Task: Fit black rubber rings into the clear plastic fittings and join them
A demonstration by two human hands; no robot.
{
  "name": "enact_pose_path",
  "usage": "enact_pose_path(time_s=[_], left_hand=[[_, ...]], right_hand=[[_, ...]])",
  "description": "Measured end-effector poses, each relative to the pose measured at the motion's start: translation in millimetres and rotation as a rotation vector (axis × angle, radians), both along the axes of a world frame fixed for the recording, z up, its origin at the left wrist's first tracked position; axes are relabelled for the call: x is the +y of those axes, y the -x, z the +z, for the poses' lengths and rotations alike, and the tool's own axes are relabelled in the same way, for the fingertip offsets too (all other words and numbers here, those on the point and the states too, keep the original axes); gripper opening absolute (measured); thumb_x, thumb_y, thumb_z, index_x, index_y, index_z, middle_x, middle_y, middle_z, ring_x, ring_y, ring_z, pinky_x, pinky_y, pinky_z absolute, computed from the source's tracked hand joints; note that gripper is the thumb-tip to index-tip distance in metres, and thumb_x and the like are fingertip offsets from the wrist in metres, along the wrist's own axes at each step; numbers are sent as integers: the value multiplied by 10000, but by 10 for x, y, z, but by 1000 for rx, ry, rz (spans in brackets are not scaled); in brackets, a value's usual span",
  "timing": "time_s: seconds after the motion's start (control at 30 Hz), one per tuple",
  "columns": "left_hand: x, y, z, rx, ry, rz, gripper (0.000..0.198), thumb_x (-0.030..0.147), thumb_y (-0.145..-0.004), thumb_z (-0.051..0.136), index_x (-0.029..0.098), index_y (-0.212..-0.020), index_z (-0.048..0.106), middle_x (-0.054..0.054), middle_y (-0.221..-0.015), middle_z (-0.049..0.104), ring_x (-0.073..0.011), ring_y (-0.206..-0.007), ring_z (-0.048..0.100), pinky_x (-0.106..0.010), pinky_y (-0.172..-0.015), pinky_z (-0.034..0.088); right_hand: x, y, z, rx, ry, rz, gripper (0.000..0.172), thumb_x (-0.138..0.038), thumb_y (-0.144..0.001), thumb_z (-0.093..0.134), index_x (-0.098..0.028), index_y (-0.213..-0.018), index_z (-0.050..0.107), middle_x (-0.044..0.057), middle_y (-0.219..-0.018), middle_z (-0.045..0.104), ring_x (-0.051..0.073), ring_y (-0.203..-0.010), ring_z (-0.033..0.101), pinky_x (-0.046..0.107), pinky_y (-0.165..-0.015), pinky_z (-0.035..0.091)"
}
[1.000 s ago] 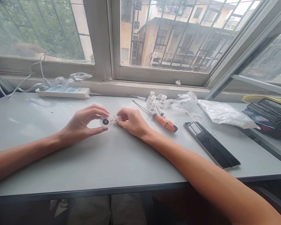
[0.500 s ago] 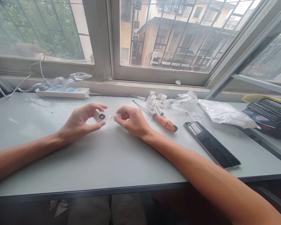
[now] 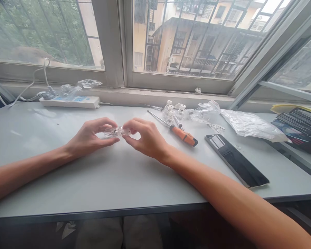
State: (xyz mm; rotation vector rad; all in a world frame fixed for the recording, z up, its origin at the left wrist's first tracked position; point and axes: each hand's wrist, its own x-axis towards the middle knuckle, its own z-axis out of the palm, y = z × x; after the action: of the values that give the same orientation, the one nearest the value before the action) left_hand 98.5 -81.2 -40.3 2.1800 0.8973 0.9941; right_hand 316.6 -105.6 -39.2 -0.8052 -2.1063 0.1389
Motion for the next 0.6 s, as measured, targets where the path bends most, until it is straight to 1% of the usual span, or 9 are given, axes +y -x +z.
enact_pose_path(time_s=[0.07,0.13,0.23,0.37,0.4,0.47,0.53,0.6], left_hand=[[2,6,-3,-16,8,-23,227,282,-752,749,177,-932,658,-10,-917,653,-160,-864,650,-371,-948,551],[8,13,-6,-8,8,-36,235,285,-744,762,184,-931,664,-15,-935,643,-165,-877,646,-351,-895,569],[23,23,-12,-5,24,-50,266,310,-729,788,196,-936,666,-22,-957,659,-180,-908,645,-326,-825,573],[35,22,-20,-15,36,-69,272,333,-749,782,186,-947,666,-16,-883,688,-168,-822,641,-317,-792,551],[33,19,-21,-3,31,-67,268,346,-769,767,185,-959,668,-17,-873,695,-166,-806,640,-311,-777,544],[24,15,-20,39,1,-66,271,375,-814,726,189,-1003,670,-26,-893,712,-168,-802,644,-302,-751,530],[10,15,-14,100,-48,-76,290,400,-852,679,195,-1057,659,-35,-926,720,-174,-818,653,-300,-744,522],[-3,19,-6,153,-86,-81,323,422,-878,640,192,-1104,625,-45,-955,720,-180,-833,660,-297,-741,522]], right_hand=[[-6,6,-1,-26,-29,-1,105,-118,-839,698,-182,-888,632,-8,-836,647,112,-715,603,232,-666,484],[-10,9,0,-46,-53,1,96,-117,-849,687,-183,-891,631,-7,-838,649,110,-716,601,225,-661,477],[-19,7,1,-68,-84,-6,74,-131,-873,665,-188,-898,625,-5,-847,659,111,-722,610,220,-670,478],[-26,-9,-6,-110,-44,-33,46,-187,-905,643,-203,-918,602,5,-879,680,132,-747,640,236,-702,493],[-26,-15,-9,-119,-22,-45,53,-205,-910,642,-206,-940,598,9,-892,686,140,-758,651,242,-706,497],[-25,-25,-15,-138,1,-54,123,-239,-924,636,-211,-1036,594,19,-930,699,158,-780,668,255,-713,504],[-26,-32,-15,-188,-6,-27,209,-249,-954,600,-220,-1160,573,34,-986,710,177,-820,679,274,-732,509],[-32,-34,-9,-245,-35,13,256,-241,-987,545,-225,-1242,546,54,-1054,711,193,-862,681,288,-743,505]])
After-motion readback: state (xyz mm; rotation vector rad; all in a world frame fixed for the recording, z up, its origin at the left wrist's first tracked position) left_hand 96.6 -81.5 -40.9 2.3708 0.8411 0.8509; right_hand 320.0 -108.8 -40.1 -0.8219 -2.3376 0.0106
